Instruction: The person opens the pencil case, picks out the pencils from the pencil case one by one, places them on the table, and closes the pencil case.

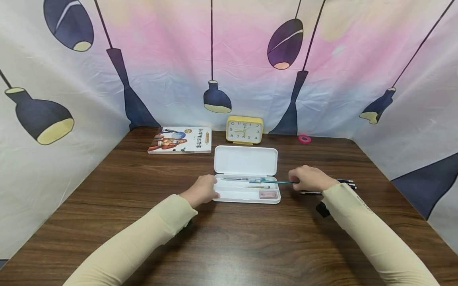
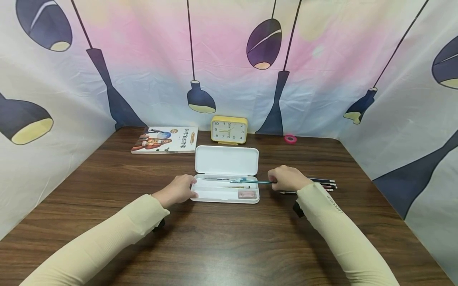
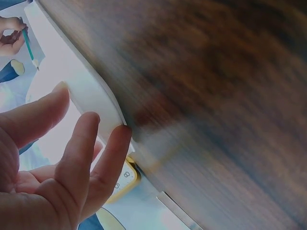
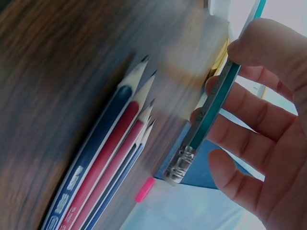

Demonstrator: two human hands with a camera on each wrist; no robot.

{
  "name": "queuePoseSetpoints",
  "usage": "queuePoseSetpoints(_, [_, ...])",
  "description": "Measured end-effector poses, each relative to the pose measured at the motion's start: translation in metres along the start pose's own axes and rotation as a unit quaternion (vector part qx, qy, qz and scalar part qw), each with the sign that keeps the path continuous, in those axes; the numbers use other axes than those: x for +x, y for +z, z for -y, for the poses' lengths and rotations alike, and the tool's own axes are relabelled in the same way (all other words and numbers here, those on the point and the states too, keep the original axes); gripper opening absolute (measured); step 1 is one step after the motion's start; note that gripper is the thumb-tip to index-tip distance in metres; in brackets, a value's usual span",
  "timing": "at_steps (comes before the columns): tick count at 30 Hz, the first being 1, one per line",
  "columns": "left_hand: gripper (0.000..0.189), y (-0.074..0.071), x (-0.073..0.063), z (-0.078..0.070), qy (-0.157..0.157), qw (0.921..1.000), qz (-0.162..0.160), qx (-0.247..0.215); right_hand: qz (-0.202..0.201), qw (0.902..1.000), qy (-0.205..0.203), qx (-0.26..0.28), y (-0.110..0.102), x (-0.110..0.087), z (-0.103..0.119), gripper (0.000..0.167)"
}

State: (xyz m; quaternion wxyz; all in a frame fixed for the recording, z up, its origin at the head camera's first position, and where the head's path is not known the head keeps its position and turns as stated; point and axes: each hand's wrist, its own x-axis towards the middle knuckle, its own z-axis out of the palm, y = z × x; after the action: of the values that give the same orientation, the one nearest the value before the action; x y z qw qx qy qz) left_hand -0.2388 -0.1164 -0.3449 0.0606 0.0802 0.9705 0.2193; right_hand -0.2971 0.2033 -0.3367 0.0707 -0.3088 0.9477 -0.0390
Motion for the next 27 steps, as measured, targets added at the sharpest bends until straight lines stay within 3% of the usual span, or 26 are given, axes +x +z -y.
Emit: queuePoseSetpoints(27, [0.047, 0.001, 0.0, 0.0, -0.002, 1.0, 0.006, -0.002, -0.002, 0.9994, 0.023, 0.025, 0.006, -0.028, -0.027, 0.01])
